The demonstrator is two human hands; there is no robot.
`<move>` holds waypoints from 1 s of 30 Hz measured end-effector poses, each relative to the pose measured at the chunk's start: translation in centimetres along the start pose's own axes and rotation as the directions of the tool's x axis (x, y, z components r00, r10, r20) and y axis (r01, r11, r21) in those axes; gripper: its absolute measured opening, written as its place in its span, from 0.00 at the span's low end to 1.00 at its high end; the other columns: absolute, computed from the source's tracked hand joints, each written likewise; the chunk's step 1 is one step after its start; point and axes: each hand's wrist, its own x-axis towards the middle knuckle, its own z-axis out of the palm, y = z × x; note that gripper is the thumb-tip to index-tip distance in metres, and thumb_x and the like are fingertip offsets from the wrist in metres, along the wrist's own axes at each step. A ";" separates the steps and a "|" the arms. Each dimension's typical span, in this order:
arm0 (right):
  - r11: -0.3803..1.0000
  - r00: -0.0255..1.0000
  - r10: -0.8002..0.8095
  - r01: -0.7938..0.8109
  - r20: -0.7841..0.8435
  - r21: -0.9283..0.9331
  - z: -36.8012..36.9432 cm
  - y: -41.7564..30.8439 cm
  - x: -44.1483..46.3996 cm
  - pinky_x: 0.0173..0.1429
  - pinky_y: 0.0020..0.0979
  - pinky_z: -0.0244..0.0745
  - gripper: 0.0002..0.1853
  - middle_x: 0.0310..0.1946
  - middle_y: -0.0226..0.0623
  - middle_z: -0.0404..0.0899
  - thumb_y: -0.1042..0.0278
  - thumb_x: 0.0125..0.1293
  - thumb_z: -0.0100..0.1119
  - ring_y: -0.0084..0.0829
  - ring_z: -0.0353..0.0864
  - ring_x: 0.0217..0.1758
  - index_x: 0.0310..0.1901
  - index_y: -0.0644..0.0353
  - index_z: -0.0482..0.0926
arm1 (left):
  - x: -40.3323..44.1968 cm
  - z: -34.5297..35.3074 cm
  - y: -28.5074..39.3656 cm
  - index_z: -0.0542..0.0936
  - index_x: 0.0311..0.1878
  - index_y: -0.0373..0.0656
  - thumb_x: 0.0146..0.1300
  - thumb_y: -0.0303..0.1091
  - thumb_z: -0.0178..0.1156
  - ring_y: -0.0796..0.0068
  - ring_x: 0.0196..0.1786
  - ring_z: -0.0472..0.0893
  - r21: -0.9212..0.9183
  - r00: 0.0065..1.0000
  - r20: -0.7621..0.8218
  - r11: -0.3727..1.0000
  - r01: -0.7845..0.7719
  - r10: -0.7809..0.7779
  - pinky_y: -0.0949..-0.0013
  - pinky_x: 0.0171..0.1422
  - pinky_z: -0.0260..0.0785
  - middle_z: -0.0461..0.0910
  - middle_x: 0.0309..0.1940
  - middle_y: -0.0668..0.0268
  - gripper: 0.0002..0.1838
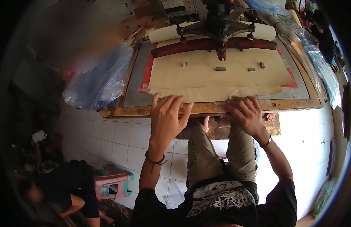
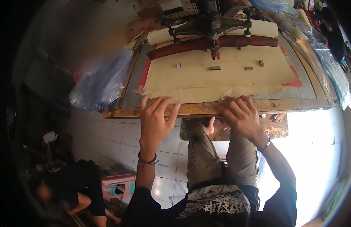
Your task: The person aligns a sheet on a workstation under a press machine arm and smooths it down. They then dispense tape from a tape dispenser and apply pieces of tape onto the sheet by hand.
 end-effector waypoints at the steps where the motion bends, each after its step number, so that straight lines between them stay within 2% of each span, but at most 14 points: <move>1: 1.000 1.000 -0.007 0.007 0.001 -0.001 0.0 0.1 0.1 0.62 0.39 0.72 0.27 0.51 0.23 0.81 0.57 0.54 0.68 0.29 0.79 0.61 0.58 0.47 0.80 | 1.0 0.2 -0.4 0.78 0.58 0.34 0.71 0.48 0.60 0.56 0.69 0.75 0.049 0.999 -0.053 0.999 0.005 -0.003 0.50 0.74 0.57 0.77 0.63 0.49 0.26; 3: 1.000 1.000 0.006 -0.006 -0.014 0.010 0.1 0.0 0.2 0.60 0.39 0.72 0.24 0.50 0.22 0.82 0.56 0.53 0.70 0.29 0.80 0.60 0.55 0.45 0.82 | 2.5 1.2 -1.4 0.74 0.65 0.30 0.74 0.50 0.55 0.50 0.73 0.68 0.142 0.988 -0.152 0.990 0.021 0.001 0.49 0.78 0.54 0.71 0.69 0.45 0.31; 4: 1.000 1.000 0.020 -0.020 -0.021 0.012 0.1 -0.1 0.2 0.59 0.39 0.72 0.23 0.49 0.22 0.83 0.56 0.53 0.71 0.29 0.81 0.59 0.53 0.44 0.83 | 2.5 1.3 -2.1 0.63 0.73 0.26 0.77 0.55 0.47 0.46 0.79 0.58 0.210 0.993 -0.029 0.971 0.116 -0.113 0.53 0.84 0.46 0.60 0.76 0.42 0.39; 8: 1.000 1.000 -0.008 0.007 -0.016 -0.014 0.1 0.1 0.1 0.57 0.39 0.72 0.23 0.49 0.22 0.83 0.56 0.52 0.71 0.29 0.81 0.58 0.53 0.44 0.83 | 1.2 2.9 -5.3 0.57 0.76 0.26 0.77 0.59 0.43 0.46 0.81 0.53 0.234 0.932 0.002 0.907 0.351 -0.362 0.53 0.85 0.43 0.54 0.78 0.41 0.42; 14: 1.000 0.999 -0.009 0.008 -0.048 -0.030 0.5 0.0 0.2 0.55 0.37 0.72 0.24 0.48 0.21 0.83 0.54 0.52 0.72 0.28 0.83 0.57 0.53 0.43 0.83 | 0.0 2.2 -6.3 0.59 0.75 0.28 0.75 0.58 0.48 0.44 0.81 0.53 0.108 0.964 -0.033 0.958 0.265 -0.263 0.51 0.85 0.43 0.54 0.77 0.38 0.42; 18: 0.999 0.999 -0.010 0.008 -0.051 -0.038 0.6 0.2 0.0 0.55 0.37 0.72 0.25 0.48 0.21 0.83 0.53 0.52 0.73 0.28 0.83 0.57 0.54 0.43 0.82 | 0.2 2.1 -5.7 0.60 0.76 0.34 0.73 0.61 0.51 0.42 0.80 0.54 0.165 0.952 -0.038 0.938 0.305 -0.303 0.49 0.84 0.44 0.55 0.76 0.36 0.43; 20: 0.999 0.999 -0.013 0.012 -0.038 -0.042 0.3 0.2 0.1 0.56 0.36 0.74 0.22 0.49 0.21 0.83 0.57 0.55 0.71 0.27 0.81 0.58 0.54 0.44 0.83 | 0.2 1.9 -5.7 0.61 0.77 0.37 0.71 0.63 0.51 0.42 0.80 0.54 0.211 0.947 -0.035 0.923 0.321 -0.321 0.48 0.83 0.45 0.55 0.76 0.35 0.44; 23: 0.999 0.999 -0.026 0.025 -0.037 -0.035 0.5 0.3 -0.1 0.57 0.35 0.74 0.21 0.49 0.21 0.82 0.59 0.58 0.69 0.27 0.81 0.59 0.55 0.45 0.83 | 0.2 1.0 -5.8 0.62 0.75 0.34 0.69 0.67 0.53 0.38 0.79 0.55 0.215 0.949 0.002 0.927 0.306 -0.314 0.45 0.83 0.43 0.55 0.74 0.29 0.47; 26: 0.999 0.999 -0.037 0.036 -0.026 -0.023 0.3 0.4 -0.2 0.56 0.35 0.74 0.22 0.50 0.22 0.82 0.60 0.58 0.68 0.27 0.80 0.60 0.56 0.46 0.83 | 0.2 1.0 -5.8 0.61 0.76 0.34 0.69 0.68 0.52 0.41 0.79 0.56 0.320 0.947 0.003 0.898 0.302 -0.320 0.45 0.83 0.42 0.56 0.75 0.34 0.48; 30: 0.999 0.999 -0.051 0.050 -0.002 -0.021 0.2 0.6 -0.4 0.56 0.35 0.74 0.23 0.52 0.23 0.81 0.61 0.59 0.66 0.28 0.79 0.62 0.58 0.47 0.82 | -0.5 0.9 -7.6 0.60 0.77 0.36 0.71 0.65 0.51 0.46 0.79 0.58 0.076 0.945 -0.048 0.942 0.327 -0.324 0.48 0.84 0.43 0.59 0.76 0.40 0.45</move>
